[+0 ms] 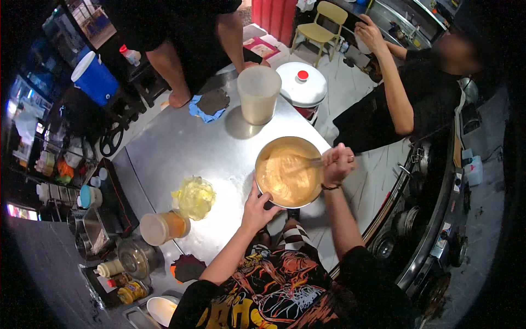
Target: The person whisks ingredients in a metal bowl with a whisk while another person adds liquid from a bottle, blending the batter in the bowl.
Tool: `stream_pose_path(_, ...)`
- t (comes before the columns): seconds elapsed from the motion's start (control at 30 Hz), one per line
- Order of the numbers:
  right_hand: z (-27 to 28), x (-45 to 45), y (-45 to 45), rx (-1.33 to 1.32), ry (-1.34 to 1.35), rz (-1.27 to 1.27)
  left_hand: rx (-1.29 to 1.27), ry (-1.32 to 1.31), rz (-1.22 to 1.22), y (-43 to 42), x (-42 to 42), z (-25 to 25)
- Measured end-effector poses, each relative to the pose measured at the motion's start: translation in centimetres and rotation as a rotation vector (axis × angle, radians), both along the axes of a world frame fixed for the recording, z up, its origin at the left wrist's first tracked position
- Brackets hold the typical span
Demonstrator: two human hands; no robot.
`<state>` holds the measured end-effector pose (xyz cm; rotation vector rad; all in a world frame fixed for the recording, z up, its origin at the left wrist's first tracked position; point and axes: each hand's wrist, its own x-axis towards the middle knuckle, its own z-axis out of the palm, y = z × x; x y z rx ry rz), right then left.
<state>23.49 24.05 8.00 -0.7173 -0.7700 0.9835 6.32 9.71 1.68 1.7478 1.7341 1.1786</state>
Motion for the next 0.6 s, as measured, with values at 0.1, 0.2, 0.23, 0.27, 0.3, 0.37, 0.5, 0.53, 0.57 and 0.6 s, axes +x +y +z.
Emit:
stream_pose_path(0.1, -2.0, -0.9, -2.7, -0.048, -0.12, 0.205, -0.012, 0.013, 0.043, 0.1, -1.1, 0.7)
stream_pose_path(0.2, -1.0, 2.2, -0.1, -0.173, -0.185, 0.25, -0.011, 0.012, 0.025, -1.6, -2.5, 1.1)
stream_pose_path(0.23, 0.9, 1.2, 0.8, -0.225, -0.194, 0.153, -0.028, 0.03, 0.007, -2.0, -2.6, 0.6)
stream_pose_path(0.27, 1.0, 0.0, 1.6, -0.179, -0.188, 0.144, -0.027, 0.025, 0.008, -1.9, -2.3, 0.5)
stream_pose_path(0.3, 1.1, -1.8, 1.6, -0.123, -0.141, 0.124, -0.019, 0.016, -0.005, -1.5, -2.0, 0.6)
stream_pose_path(0.37, 0.8, -4.8, 0.5, 0.062, -0.195, 0.054, -0.015, 0.011, -0.002, -1.7, -1.9, 0.5)
stream_pose_path(0.5, 1.5, -1.4, 1.9, -0.212, -0.203, 0.351, -0.092, 0.003, 0.046, -2.6, -3.1, 1.9)
stream_pose_path(0.53, 1.7, -0.8, 2.8, -0.319, -0.259, 0.365, -0.138, -0.032, 0.069, -2.8, -3.1, 2.4)
stream_pose_path(0.57, 2.6, -1.0, 4.0, -0.286, -0.256, 0.324, -0.046, -0.002, 0.062, -2.9, -2.7, 1.3)
stream_pose_path(0.6, 1.0, -2.2, 5.4, -0.101, -0.304, 0.252, -0.039, -0.01, 0.083, -2.3, -2.1, 1.3)
